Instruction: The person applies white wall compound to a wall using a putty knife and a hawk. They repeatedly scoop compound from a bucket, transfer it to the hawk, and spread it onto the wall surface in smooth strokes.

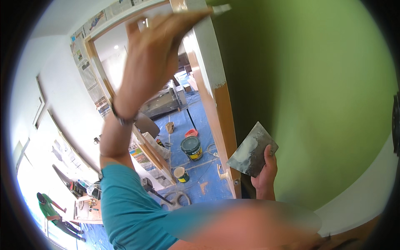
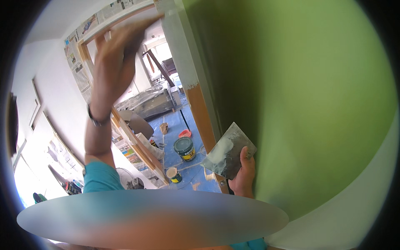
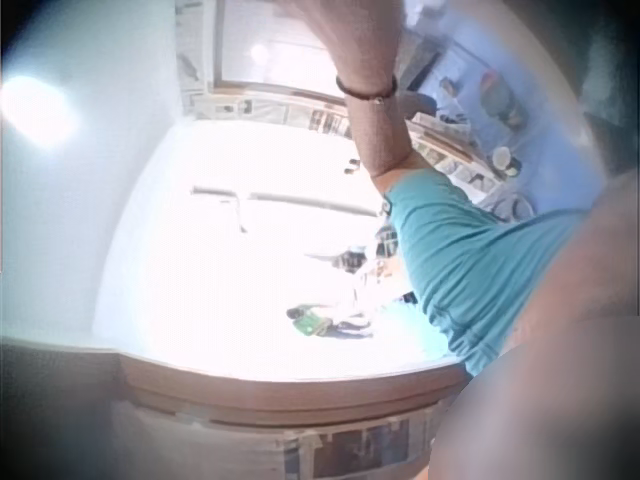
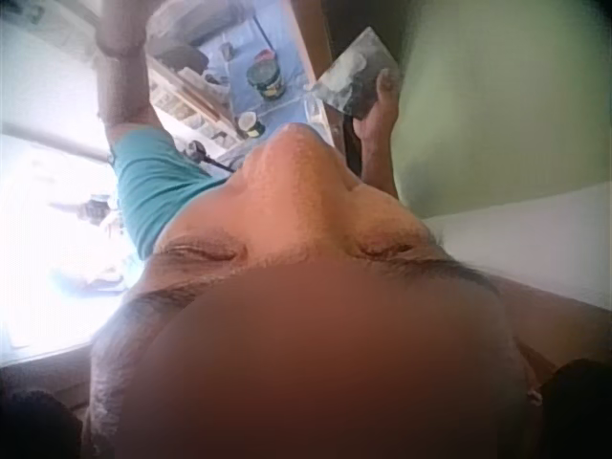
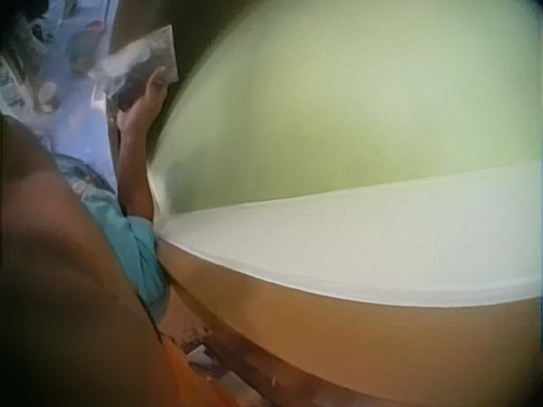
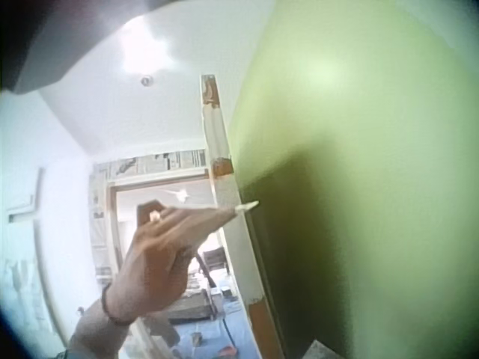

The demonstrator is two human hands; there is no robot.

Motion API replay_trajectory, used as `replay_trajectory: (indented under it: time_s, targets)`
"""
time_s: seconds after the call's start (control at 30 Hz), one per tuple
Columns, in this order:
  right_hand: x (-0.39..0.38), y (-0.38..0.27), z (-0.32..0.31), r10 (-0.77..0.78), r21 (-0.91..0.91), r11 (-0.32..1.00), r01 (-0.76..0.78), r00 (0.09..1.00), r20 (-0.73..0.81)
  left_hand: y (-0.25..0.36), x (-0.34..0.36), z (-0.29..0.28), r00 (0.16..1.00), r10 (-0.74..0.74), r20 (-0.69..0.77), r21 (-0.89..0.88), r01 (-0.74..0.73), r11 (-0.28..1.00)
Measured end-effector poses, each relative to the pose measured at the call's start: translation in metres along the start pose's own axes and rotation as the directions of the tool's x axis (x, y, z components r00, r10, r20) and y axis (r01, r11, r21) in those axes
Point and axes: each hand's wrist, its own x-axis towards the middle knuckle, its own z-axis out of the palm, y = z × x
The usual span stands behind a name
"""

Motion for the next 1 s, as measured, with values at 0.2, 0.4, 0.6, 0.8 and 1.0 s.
replay_trajectory:
  time_s: [0.2, 0.4, 0.6, 0.8, 1.0]
  targets:
    - [-0.012, -0.002, 0.018, 0.19, 0.435, 0.855, -0.281, 0.952, 0.241, 0.12, -0.103, 0.026, 0.992, 0.045, -0.116, -0.99, -0.119, 0.079]
    - [-0.021, -0.013, 0.018, 0.318, 0.497, 0.787, -0.364, 0.931, 0.179, 0.133, -0.132, 0.028, 0.952, 0.259, 0.166, -0.952, 0.086, 0.293]
    - [-0.018, -0.025, 0.004, 0.097, 0.46, 0.859, -0.225, 0.954, 0.285, 0.022, -0.091, 0.03, 0.92, 0.293, 0.262, -0.751, 0.003, 0.66]
    - [-0.019, -0.025, 0.005, 0.041, 0.437, 0.889, -0.133, 0.976, 0.215, -0.117, 0.075, -0.004, 0.893, -0.203, -0.402, -0.352, 0.054, 0.935]
    - [-0.014, -0.023, 0.005, 0.018, 0.391, 0.917, -0.08, 0.987, 0.158, -0.16, 0.161, -0.008, 0.994, -0.093, -0.052, 0.323, 0.105, 0.941]
